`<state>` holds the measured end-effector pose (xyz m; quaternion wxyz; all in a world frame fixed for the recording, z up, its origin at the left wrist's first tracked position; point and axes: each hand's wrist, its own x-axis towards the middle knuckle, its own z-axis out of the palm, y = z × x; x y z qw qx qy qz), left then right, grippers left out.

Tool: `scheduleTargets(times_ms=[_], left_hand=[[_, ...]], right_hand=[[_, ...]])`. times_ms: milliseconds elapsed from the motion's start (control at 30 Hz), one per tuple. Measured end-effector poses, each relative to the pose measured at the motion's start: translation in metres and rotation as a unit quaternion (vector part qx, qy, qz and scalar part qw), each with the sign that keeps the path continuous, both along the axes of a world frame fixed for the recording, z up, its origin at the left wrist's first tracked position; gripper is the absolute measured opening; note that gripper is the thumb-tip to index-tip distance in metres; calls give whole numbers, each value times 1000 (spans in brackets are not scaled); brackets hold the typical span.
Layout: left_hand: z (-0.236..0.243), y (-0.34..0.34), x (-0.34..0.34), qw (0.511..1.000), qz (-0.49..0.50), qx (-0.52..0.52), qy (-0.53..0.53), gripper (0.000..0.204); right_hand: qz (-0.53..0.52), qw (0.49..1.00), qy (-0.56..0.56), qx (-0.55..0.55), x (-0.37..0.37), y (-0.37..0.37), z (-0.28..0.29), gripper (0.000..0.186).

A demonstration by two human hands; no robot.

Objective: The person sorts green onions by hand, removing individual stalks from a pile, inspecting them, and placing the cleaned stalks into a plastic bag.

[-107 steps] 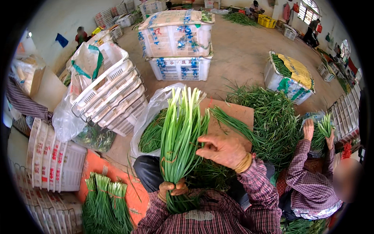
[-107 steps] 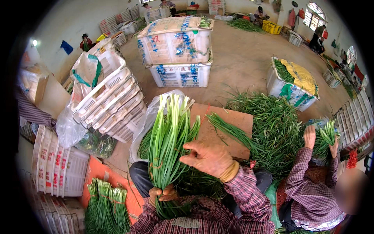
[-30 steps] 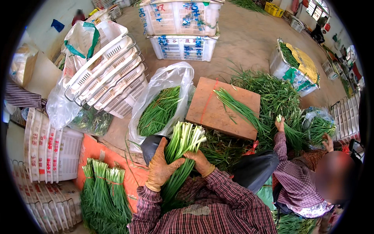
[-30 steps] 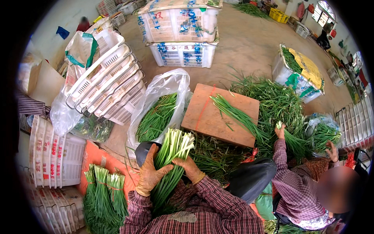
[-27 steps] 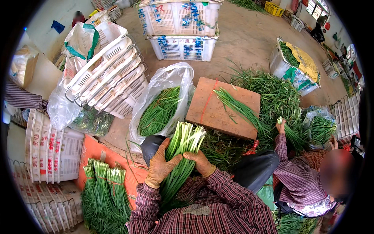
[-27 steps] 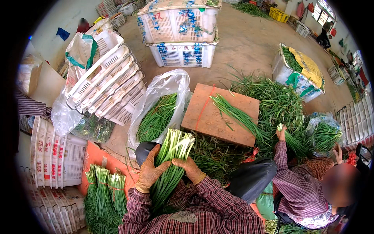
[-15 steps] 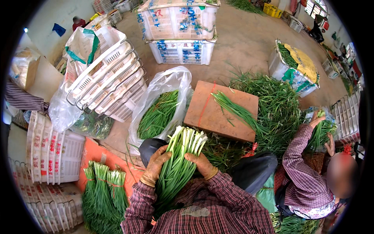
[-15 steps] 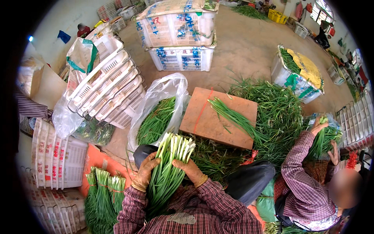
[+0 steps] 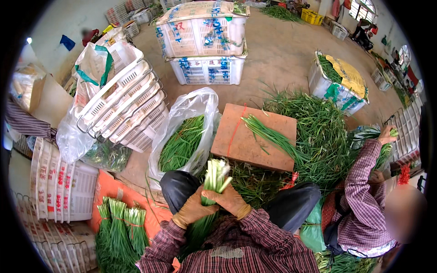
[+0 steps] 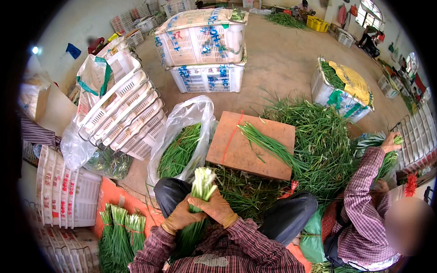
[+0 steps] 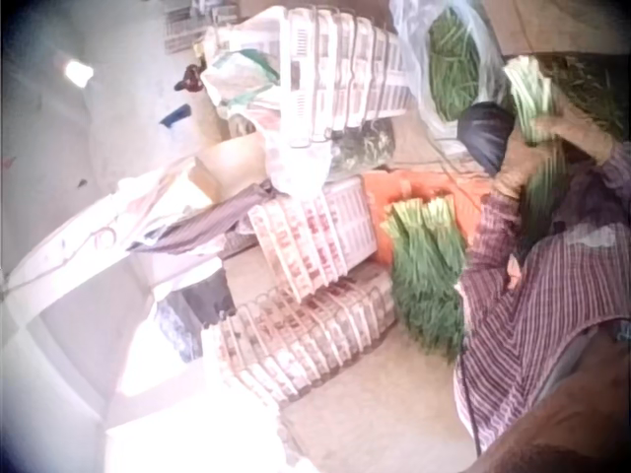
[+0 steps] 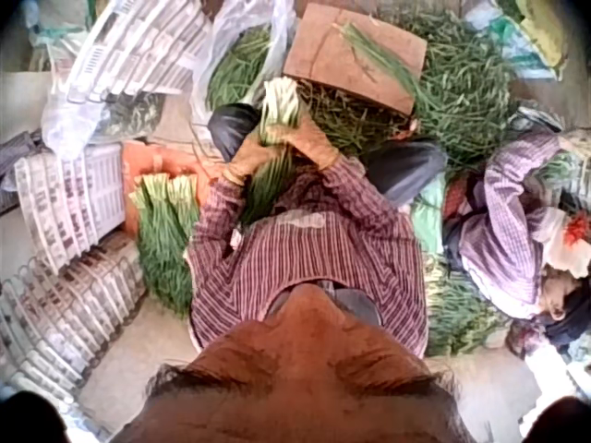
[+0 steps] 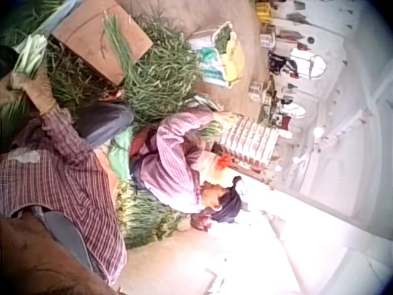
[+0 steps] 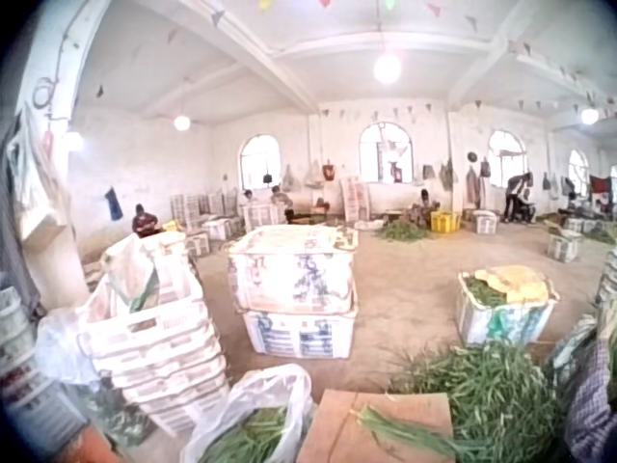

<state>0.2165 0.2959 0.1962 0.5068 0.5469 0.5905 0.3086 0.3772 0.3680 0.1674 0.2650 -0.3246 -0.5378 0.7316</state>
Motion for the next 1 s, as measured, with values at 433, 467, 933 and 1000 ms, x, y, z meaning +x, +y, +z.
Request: scheduleTargets(times_ms=[433, 467, 933, 1000], left_hand=[[-9, -25, -12, 805, 114, -235, -533, 96], [-9, -27, -13, 800, 118, -244, -535, 95], [-66, -50, -5, 707, 75, -292, -640, 75], [-60, -51, -6, 725, 99, -280, -621, 77]], right_hand=[[-97, 971, 179, -127, 11, 13, 9, 97], [-96, 968, 183, -139, 11, 14, 12, 93], [-18, 990, 129, -52, 24, 11, 26, 94], [-21, 995, 94, -16, 31, 14, 26, 96]])
